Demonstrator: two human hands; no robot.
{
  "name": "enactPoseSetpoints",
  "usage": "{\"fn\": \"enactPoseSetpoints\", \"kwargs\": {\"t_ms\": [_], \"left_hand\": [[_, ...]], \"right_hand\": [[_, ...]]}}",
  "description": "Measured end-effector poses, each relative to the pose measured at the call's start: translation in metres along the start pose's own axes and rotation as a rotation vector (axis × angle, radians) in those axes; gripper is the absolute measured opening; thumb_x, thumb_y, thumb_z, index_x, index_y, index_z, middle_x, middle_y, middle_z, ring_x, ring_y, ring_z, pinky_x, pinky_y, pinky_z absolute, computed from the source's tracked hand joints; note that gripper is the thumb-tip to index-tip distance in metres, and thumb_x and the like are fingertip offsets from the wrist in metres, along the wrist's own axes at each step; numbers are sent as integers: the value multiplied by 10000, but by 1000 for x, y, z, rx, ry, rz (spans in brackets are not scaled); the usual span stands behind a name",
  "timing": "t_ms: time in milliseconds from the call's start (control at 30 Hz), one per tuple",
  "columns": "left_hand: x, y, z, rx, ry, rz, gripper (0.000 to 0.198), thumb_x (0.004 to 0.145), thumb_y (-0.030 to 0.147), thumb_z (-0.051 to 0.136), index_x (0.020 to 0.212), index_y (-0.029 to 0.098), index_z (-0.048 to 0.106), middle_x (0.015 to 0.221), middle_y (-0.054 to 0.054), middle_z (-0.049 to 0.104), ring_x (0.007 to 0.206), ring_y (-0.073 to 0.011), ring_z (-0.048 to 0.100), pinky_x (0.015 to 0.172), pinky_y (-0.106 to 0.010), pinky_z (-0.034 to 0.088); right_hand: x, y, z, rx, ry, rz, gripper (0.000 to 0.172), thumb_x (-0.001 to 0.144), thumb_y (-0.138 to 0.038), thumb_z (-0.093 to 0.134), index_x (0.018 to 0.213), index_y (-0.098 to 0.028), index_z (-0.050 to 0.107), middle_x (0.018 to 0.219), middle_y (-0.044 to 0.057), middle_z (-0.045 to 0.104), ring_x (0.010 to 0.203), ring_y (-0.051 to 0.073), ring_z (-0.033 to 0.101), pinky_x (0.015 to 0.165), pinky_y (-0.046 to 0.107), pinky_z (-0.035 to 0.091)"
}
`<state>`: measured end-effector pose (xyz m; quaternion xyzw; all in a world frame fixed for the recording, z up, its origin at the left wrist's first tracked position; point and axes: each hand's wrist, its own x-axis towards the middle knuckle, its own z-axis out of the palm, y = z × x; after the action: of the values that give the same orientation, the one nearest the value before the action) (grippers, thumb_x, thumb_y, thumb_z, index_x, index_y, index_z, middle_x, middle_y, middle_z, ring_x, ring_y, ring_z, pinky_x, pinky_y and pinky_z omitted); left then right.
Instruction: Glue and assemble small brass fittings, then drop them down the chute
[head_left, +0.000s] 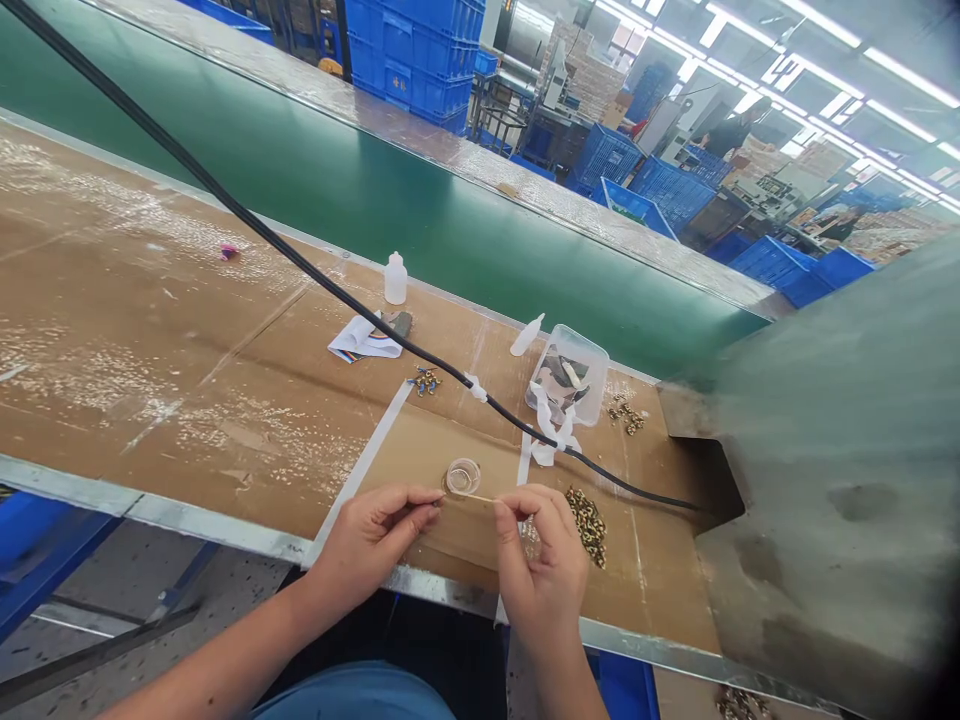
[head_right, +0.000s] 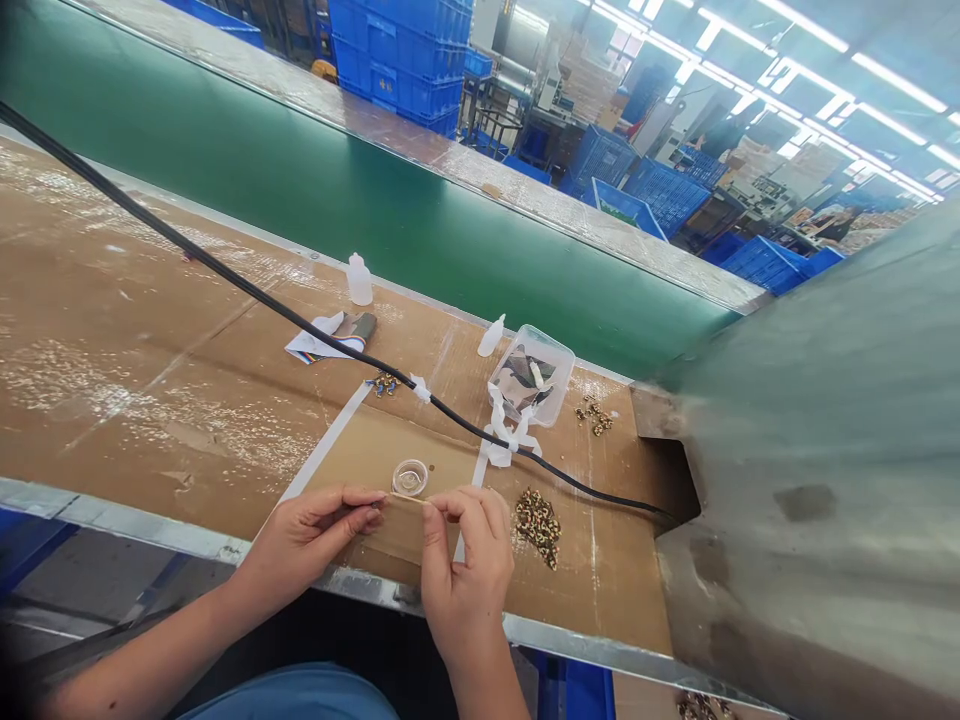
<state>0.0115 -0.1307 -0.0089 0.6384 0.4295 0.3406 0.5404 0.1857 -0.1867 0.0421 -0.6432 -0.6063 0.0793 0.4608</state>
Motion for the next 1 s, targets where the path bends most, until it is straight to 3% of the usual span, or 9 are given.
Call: {"fn": "enactPoseSetpoints", "kwargs": {"t_ms": [367,567,733,1000], "left_hand": [[0,-3,0,-15,7,-10,226,857,330,581,988,185,695,862,-56,714,760,-185,678,742,-284,570],[0,-1,1,-6,12,0,216,858,322,581,986,190,695,834,-47,708,742,-179,673,719,-271,561],[1,-1,1,4,15,13,202,857,308,583,978,193,697,836,-45,712,744,-178,677,709,-260,559],[0,-1,0,26,20,27,196,861,307,580,980,203,696,859,-42,719,745,-178,682,712,-259,557]], "right_hand": [[4,15,12,-217,-91,-48,71,894,-202,562,866,-201,628,850,36,616,834,201,516,773,351,359],[2,10,3,-52,-2,49,99,904,-204,541,823,-194,597,820,23,599,811,178,528,745,311,389],[0,-1,-1,121,-55,150,129,914,-225,527,800,-195,579,790,12,583,769,163,540,704,281,410],[-3,-6,3,58,-99,106,142,913,-218,525,785,-192,581,777,17,585,775,172,535,706,294,402]]}}
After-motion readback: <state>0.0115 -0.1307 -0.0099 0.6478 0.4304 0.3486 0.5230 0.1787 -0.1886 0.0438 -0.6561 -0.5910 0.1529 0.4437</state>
